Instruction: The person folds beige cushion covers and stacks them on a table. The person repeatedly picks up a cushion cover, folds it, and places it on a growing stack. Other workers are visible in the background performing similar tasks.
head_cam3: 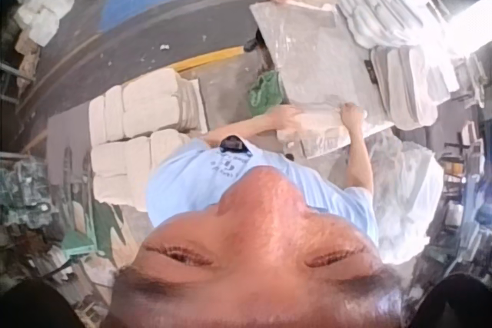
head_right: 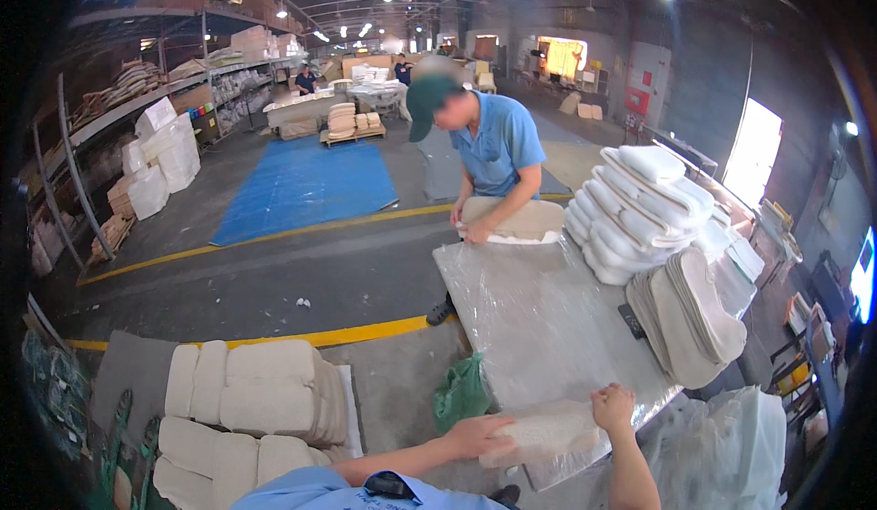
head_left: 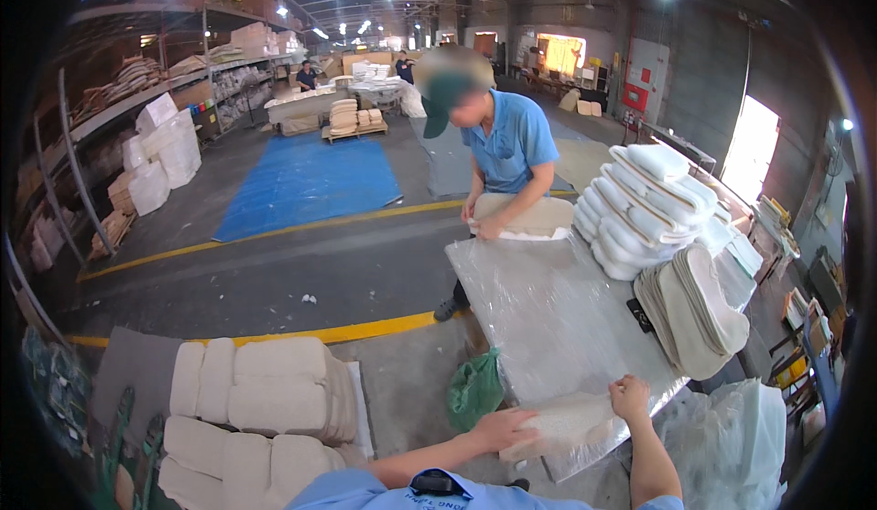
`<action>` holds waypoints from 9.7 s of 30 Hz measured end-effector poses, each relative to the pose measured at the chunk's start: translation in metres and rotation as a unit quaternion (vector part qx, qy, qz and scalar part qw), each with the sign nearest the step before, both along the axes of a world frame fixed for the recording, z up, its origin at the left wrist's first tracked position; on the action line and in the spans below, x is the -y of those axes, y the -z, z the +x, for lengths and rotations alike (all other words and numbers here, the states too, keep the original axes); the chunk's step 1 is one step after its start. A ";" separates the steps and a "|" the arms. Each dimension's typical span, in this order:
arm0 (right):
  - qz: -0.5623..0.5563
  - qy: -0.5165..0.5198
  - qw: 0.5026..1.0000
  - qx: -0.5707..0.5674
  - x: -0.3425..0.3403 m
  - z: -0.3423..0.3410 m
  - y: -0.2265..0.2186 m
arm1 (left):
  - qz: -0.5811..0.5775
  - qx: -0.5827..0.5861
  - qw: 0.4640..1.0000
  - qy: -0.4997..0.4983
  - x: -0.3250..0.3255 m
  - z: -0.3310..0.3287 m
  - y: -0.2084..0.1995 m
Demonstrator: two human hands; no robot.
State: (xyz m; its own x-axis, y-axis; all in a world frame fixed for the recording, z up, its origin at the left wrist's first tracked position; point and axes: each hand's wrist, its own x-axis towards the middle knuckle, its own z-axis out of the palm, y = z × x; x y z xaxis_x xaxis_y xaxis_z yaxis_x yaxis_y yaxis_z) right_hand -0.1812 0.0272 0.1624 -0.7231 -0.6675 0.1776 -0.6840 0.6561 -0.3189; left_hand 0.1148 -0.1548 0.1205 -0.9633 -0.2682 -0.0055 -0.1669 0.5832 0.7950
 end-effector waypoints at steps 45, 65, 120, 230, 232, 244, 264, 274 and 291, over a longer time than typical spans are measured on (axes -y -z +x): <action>-0.010 0.152 0.650 0.744 -0.177 -0.083 0.018 | 0.500 0.251 0.772 -0.301 0.024 -0.073 -0.005; 0.040 0.240 0.564 0.789 -0.184 -0.103 0.141 | 0.432 0.287 0.819 -0.244 -0.005 -0.059 0.077; 0.228 -0.223 0.943 0.091 -0.096 -0.077 0.087 | -0.162 0.241 0.957 0.003 -0.006 -0.138 0.040; 0.125 0.179 0.723 0.655 -0.147 -0.116 0.141 | 0.456 0.223 0.732 -0.455 0.004 -0.061 0.093; 0.063 0.177 0.721 0.667 -0.164 -0.104 0.137 | 0.599 0.127 0.662 -0.432 -0.010 -0.057 0.052; -0.543 0.197 0.588 0.567 -0.113 0.003 0.138 | 0.463 -0.174 0.862 -0.106 -0.048 -0.098 -0.064; -0.664 0.184 0.527 0.497 -0.145 0.083 0.026 | -0.206 -0.128 0.882 0.404 -0.025 -0.146 -0.185; -0.355 0.430 0.648 0.519 -0.184 0.082 0.137 | -0.283 -0.068 0.805 0.517 -0.096 -0.162 -0.038; -0.217 0.354 0.866 0.278 -0.128 0.061 0.095 | -0.205 0.174 0.866 0.421 -0.045 -0.307 0.072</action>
State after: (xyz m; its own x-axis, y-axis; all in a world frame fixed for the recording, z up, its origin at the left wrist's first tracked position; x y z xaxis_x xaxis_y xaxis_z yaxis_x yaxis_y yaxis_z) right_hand -0.1202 0.1554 0.0669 -0.9784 0.0200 -0.2056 0.1783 0.5844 -0.7916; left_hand -0.1923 -0.1101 0.0487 -0.7779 0.4801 -0.4055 0.2659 0.8361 0.4797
